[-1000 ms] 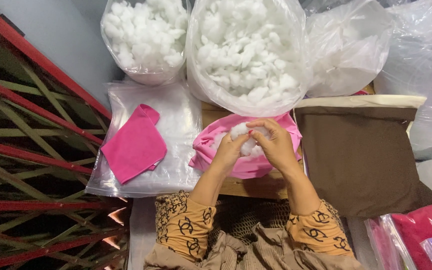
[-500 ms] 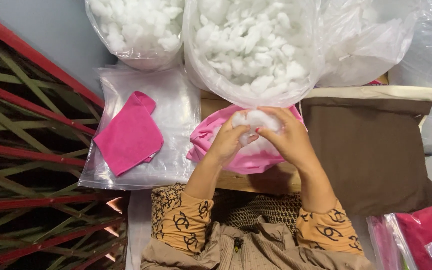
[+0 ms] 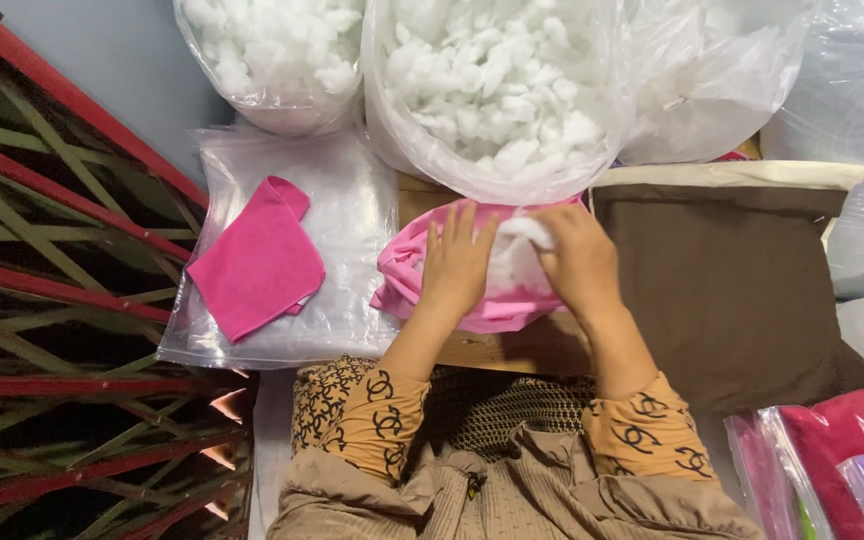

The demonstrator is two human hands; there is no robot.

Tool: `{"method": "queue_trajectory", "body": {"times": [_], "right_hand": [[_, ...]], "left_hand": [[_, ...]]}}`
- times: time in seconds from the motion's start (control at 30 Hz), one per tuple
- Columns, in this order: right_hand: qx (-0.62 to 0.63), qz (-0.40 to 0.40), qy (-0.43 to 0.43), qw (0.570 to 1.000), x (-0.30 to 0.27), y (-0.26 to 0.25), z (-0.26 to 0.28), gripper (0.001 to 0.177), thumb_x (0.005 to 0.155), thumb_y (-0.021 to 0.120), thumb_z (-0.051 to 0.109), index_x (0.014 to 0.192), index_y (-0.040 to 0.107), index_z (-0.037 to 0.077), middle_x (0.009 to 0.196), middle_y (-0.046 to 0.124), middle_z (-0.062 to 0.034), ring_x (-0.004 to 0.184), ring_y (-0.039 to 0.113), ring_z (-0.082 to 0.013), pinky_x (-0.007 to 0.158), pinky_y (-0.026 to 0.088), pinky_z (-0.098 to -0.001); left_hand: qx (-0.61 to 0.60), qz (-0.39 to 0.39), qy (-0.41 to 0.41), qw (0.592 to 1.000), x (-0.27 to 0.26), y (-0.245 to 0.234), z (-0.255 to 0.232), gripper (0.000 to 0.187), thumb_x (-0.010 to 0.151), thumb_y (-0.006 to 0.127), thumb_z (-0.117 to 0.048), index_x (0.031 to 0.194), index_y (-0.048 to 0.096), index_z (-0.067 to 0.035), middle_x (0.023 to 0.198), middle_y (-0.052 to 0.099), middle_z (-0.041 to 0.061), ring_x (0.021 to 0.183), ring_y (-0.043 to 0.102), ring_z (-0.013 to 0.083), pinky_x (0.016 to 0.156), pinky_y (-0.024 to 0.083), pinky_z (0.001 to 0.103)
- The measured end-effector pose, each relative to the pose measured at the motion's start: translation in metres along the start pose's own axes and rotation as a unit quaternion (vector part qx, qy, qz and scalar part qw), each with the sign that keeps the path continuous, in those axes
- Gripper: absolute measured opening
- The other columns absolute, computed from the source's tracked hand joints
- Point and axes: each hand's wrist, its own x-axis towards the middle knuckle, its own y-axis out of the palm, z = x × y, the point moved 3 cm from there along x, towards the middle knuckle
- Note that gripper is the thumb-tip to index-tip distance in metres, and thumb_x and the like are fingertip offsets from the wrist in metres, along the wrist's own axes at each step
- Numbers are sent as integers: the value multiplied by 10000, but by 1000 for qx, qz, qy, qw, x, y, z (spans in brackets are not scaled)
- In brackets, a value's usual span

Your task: Stuffing a pink fabric pouch with white fiberfill material from a large bag

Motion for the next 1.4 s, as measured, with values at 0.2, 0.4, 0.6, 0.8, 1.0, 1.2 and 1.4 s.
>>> {"method": "queue_trajectory", "body": {"times": [0.2,0.4,0.6,0.8,1.0,1.2,1.4], "right_hand": [[-146,280,-15,949,-22,79,-10,594,815,677,87,1371,625,289,1372,571,-137,1198,611,-416,884,616,-506],[119,156,61,979,-3,-27,16,601,839,725,88,1420,603,183,1339,613,-215,1089,668,-470,887,543,-590],[337,88,151,925,-4,-33,7,655,845,723,17,1463,590,188,1308,618,-184,1079,674,-289,906,558,-427],[491,-10,146,859,3,-14,29,423,1061,499,213,1470,530,110,1409,553,-142,1241,542,-198,979,523,-311],[239,20,59,969,4,-26,35,357,965,635,106,1306,693,197,1367,570,-127,1321,553,-338,1055,475,-449],[-7,179,-43,983,-18,38,-2,440,874,717,142,1312,688,145,1303,639,-164,1224,651,-348,981,573,-418],[-76,260,-66,960,-27,119,-13,411,817,711,146,1227,686,132,1110,659,-127,1074,690,-345,850,620,-419]], "left_hand": [[24,230,-74,970,-15,25,12,553,948,512,-91,1500,482,-92,1668,244,185,1555,126,429,1215,144,663],[-100,100,-49,989,-7,-25,21,640,890,591,-187,1518,480,-133,1600,360,215,1502,292,446,1199,189,667],[-264,-97,46,959,-21,-28,16,498,863,728,-203,1345,631,-125,1322,585,181,1284,571,404,1083,448,494],[-183,-144,84,969,-17,-5,-1,397,851,742,-225,1239,684,-164,1237,620,121,1211,617,350,1010,496,461],[-133,-79,-32,987,-12,-4,27,362,870,700,-191,1230,680,-167,1213,616,144,1186,622,369,955,531,472],[-61,-61,52,995,-19,-3,14,545,826,750,-206,1351,606,-213,1303,575,151,1269,566,379,963,541,482],[-8,-60,112,992,-16,62,21,458,866,643,-178,1319,589,-142,1174,630,134,1223,584,359,912,536,429]]}}
